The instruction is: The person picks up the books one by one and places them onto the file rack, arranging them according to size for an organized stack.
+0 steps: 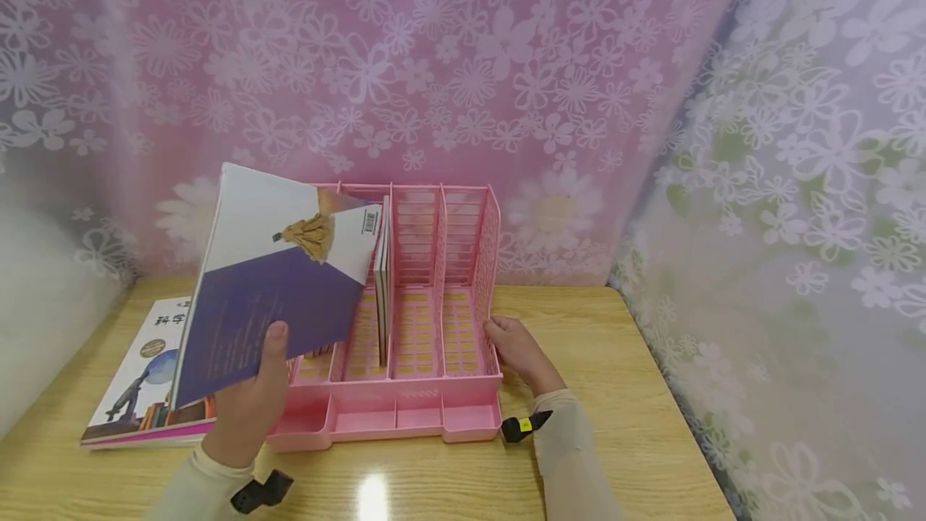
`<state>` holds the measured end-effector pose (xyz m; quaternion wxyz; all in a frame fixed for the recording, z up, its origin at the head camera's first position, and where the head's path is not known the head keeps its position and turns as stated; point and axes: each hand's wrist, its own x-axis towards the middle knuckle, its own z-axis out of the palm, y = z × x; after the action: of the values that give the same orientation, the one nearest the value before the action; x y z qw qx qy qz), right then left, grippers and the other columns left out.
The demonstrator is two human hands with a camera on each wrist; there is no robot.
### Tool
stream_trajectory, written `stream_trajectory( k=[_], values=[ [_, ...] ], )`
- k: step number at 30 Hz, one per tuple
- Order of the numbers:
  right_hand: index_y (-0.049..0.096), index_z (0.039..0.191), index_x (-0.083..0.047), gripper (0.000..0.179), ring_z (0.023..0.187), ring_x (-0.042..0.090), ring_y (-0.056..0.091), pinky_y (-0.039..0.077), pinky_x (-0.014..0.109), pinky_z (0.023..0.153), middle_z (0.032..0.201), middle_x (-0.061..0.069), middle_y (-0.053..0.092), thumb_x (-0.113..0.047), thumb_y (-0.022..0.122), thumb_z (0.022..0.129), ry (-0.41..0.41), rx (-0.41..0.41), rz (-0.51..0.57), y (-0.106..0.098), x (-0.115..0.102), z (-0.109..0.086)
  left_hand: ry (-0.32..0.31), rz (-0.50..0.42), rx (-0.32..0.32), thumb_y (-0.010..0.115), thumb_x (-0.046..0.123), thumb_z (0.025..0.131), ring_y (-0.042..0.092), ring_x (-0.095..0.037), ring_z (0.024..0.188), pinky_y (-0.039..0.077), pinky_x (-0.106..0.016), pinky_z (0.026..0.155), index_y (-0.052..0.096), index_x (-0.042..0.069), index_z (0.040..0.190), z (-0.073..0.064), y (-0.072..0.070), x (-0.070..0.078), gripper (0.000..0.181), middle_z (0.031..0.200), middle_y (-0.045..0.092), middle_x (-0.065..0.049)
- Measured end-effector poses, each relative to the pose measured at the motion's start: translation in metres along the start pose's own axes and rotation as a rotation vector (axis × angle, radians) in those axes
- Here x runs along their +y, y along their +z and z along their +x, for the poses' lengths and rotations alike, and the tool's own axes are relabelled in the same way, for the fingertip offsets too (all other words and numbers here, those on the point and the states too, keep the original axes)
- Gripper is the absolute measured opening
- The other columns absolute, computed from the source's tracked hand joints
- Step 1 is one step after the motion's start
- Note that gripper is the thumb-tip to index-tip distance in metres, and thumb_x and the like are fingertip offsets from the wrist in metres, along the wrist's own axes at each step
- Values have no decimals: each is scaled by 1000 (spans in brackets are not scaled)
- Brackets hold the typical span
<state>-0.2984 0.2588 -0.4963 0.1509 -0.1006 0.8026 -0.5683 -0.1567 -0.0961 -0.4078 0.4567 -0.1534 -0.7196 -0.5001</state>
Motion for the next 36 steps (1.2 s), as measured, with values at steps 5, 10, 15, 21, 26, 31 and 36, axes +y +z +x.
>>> stream_trajectory(
  k=[5,10,15,21,26,31,36],
  values=[
    [60,126,12,55,83,23,70,59,33,70,107,27,71,-37,39,112,9,13,-6,1,1,0,-177,12,-54,56,0,103,54,-16,132,35,-17,112,46,2,148,-6,16,-2,46,141,58,-14],
    [61,120,13,54,75,19,68,57,32,66,99,25,72,-36,39,112,-2,24,-6,1,0,0,-301,30,-116,57,16,107,55,-25,136,38,-27,115,42,12,154,-11,30,-10,50,150,54,-6],
    [61,121,13,54,75,20,68,57,32,66,100,27,72,-35,39,112,-14,12,-1,1,-1,0,-383,75,-194,59,29,106,63,-25,125,47,-47,107,50,13,150,-15,39,-18,47,143,61,-5],
    [61,121,13,54,75,21,68,58,31,65,101,28,71,-35,39,112,-17,-4,-11,0,-1,0,-517,226,-305,55,45,106,71,-23,75,59,-42,67,70,-1,111,-14,43,-22,48,93,75,-13],
    [61,116,14,53,72,19,67,57,31,64,98,28,71,-34,40,112,-15,10,-9,-1,-2,1,-501,358,-459,55,48,106,53,-18,52,42,-32,47,66,1,80,-11,48,-28,54,60,56,-5],
    [59,113,16,52,70,17,66,57,30,62,95,27,71,-32,39,111,-6,17,25,0,-1,2,-417,416,-594,57,39,106,48,-18,53,40,-33,51,56,9,73,-13,54,-34,45,60,47,-1],
    [59,111,15,51,69,17,66,56,30,61,91,24,71,-31,38,112,-3,15,36,2,0,1,-397,446,-661,56,39,106,48,-19,54,41,-35,53,56,11,75,-13,54,-37,42,61,48,-1]
  ],
)
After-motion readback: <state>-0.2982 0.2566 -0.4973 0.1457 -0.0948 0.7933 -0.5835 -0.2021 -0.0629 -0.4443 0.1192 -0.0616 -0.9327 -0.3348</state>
